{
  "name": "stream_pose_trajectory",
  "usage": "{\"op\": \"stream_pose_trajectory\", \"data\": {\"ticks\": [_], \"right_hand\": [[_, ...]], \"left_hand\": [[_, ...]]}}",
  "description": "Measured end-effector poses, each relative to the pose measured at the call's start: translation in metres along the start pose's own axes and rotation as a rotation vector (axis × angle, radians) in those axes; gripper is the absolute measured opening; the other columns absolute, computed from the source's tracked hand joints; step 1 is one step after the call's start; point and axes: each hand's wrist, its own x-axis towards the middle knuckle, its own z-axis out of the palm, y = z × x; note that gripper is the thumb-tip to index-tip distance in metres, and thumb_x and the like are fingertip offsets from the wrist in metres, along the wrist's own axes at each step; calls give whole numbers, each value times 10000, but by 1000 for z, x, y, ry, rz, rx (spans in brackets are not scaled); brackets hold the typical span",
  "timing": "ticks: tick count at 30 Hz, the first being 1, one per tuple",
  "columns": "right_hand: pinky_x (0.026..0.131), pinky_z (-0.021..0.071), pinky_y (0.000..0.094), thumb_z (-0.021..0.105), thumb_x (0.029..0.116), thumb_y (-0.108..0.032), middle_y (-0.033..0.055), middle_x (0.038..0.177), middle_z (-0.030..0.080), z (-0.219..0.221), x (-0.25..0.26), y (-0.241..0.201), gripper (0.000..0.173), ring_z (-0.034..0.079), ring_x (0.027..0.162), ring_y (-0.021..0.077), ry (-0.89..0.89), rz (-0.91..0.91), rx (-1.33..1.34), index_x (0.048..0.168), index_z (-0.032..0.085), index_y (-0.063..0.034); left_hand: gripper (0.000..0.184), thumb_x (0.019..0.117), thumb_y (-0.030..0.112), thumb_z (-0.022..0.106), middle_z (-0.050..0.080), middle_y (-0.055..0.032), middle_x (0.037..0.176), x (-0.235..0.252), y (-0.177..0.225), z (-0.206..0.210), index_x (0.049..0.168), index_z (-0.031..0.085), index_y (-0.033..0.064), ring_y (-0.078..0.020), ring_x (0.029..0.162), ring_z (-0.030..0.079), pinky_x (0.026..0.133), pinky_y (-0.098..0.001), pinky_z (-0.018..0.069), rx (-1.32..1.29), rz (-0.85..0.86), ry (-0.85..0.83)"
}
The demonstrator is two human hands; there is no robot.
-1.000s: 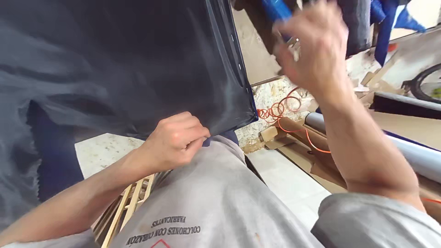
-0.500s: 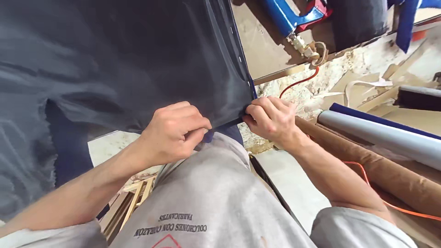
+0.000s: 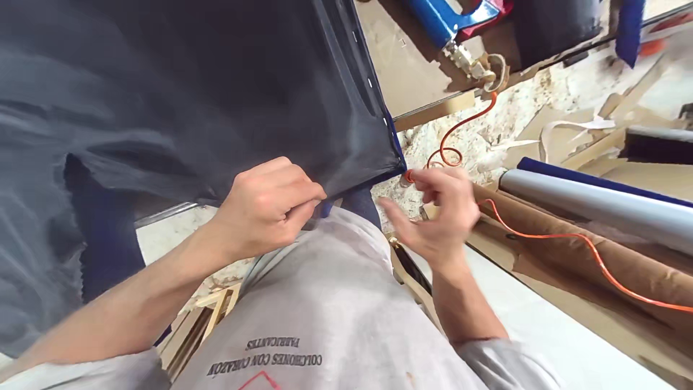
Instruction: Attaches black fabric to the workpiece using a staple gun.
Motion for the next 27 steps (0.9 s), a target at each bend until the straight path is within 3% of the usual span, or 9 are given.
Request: {"op": "stream_pose_trajectory", "data": {"ticks": [3, 5, 8, 13, 18, 22, 27], "right_hand": [[607, 526, 256, 754, 901, -159, 120, 932, 676, -14, -4, 29, 220, 638, 757, 141, 58, -70, -37, 1063, 691, -25], [646, 572, 283, 749, 912, -127, 125, 938, 704, -9, 3, 33, 148, 687, 801, 172, 40, -170, -107, 1029, 732, -38], [670, 570, 325, 736, 923, -126, 121, 914, 723, 2, 18, 30, 107, 701, 812, 215, -10, -325, -154, 996, 753, -50], [609, 545, 347, 708, 950, -178, 126, 938, 728, 6, 34, 33, 141, 705, 793, 238, -140, -382, -205, 1008, 750, -57], [528, 505, 334, 722, 939, -178, 141, 849, 689, 22, 38, 42, 157, 671, 683, 244, -20, -506, -249, 908, 689, -28], [563, 526, 334, 702, 956, -141, 160, 863, 696, 26, 32, 53, 139, 666, 678, 251, 73, -628, -246, 954, 693, -2], [602, 543, 337, 672, 976, -107, 174, 908, 707, 20, 26, 57, 159, 676, 721, 261, 35, -690, -257, 1055, 711, 26]], "left_hand": [[205, 956, 132, 589, 704, -55, 858, 1, -1, 2, 951, 784, 68, -158, 852, 646, 737, -305, 523, -3, 11, 2], [207, 951, 131, 588, 704, -53, 856, 1, -1, 1, 955, 786, 69, -157, 845, 647, 732, -306, 525, 0, 13, 0], [208, 950, 129, 588, 704, -51, 856, 1, 0, 0, 961, 787, 70, -151, 842, 643, 725, -300, 519, -1, 2, 5], [216, 941, 136, 585, 698, -38, 854, 6, -1, -4, 965, 791, 74, -128, 836, 637, 720, -279, 516, -16, -2, 7], [214, 937, 134, 591, 706, -40, 875, 12, -1, -9, 978, 792, 73, -122, 851, 644, 742, -275, 524, -19, 3, 10], [219, 940, 134, 584, 706, -35, 875, 13, 0, -11, 982, 792, 80, -123, 851, 641, 738, -277, 519, 5, 4, -13], [214, 945, 139, 588, 706, -39, 872, 12, 3, -10, 976, 791, 78, -130, 851, 645, 741, -282, 524, 22, -4, -23]]}}
